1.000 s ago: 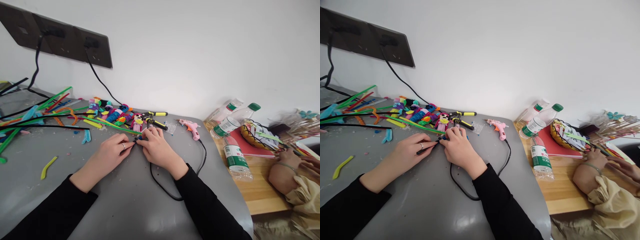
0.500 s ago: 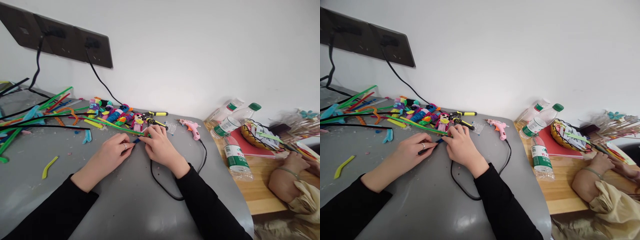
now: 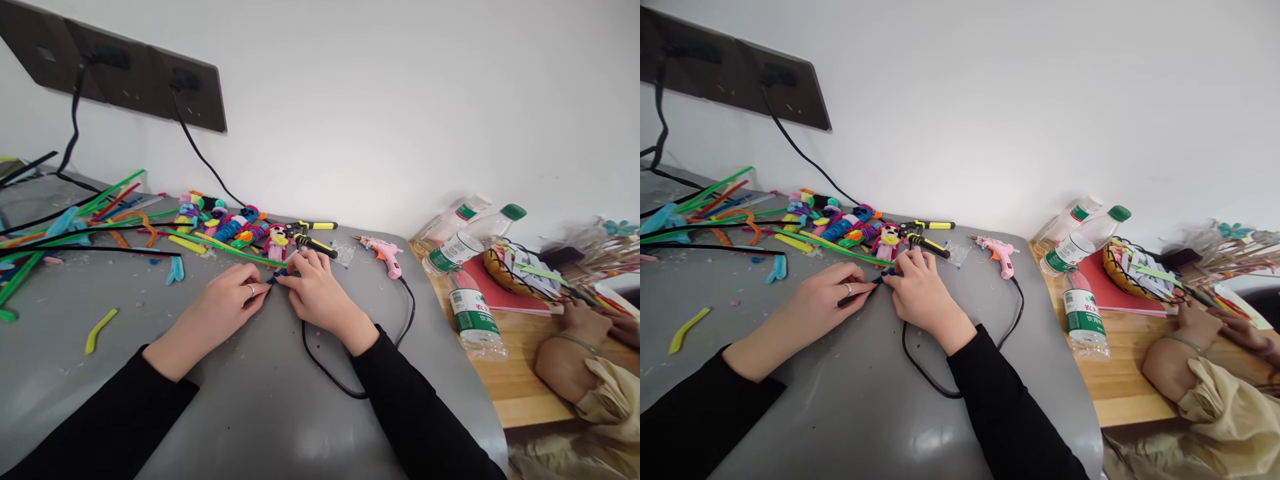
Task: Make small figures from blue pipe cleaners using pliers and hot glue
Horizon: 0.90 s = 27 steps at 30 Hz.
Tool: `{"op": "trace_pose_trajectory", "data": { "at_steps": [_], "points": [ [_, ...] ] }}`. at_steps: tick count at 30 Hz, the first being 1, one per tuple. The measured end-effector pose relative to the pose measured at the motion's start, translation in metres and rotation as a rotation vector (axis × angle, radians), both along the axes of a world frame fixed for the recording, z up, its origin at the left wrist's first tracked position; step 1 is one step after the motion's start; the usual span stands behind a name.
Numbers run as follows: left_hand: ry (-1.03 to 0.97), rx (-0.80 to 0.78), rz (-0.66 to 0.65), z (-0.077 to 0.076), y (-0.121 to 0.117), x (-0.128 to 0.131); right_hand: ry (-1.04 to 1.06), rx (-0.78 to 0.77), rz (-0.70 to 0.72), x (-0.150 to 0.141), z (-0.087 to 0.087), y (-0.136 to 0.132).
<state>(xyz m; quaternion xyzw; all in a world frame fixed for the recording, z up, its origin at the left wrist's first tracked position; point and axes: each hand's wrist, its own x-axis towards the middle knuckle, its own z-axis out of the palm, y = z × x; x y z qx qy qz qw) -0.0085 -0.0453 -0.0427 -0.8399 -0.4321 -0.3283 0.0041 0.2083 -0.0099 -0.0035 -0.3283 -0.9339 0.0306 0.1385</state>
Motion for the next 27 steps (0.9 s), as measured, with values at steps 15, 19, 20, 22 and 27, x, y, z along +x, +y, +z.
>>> {"op": "trace_pose_trajectory", "data": {
  "at_steps": [15,19,20,22,27],
  "points": [
    [-0.045,-0.056,0.015,0.006,-0.002,0.001,-0.039,0.144,-0.038,0.0,-0.006,0.016],
    [-0.069,-0.074,0.104,0.005,-0.001,0.001,-0.055,0.177,-0.023,-0.001,-0.004,0.018],
    [-0.065,-0.084,0.116,0.005,0.0,0.001,-0.058,0.186,-0.019,-0.002,-0.003,0.017],
    [-0.046,-0.096,0.118,0.002,0.001,0.0,-0.061,0.202,-0.006,-0.002,-0.002,0.017],
    [-0.007,-0.088,0.129,0.002,0.003,-0.002,-0.036,0.196,0.015,-0.001,0.0,0.015]
  ]
}}
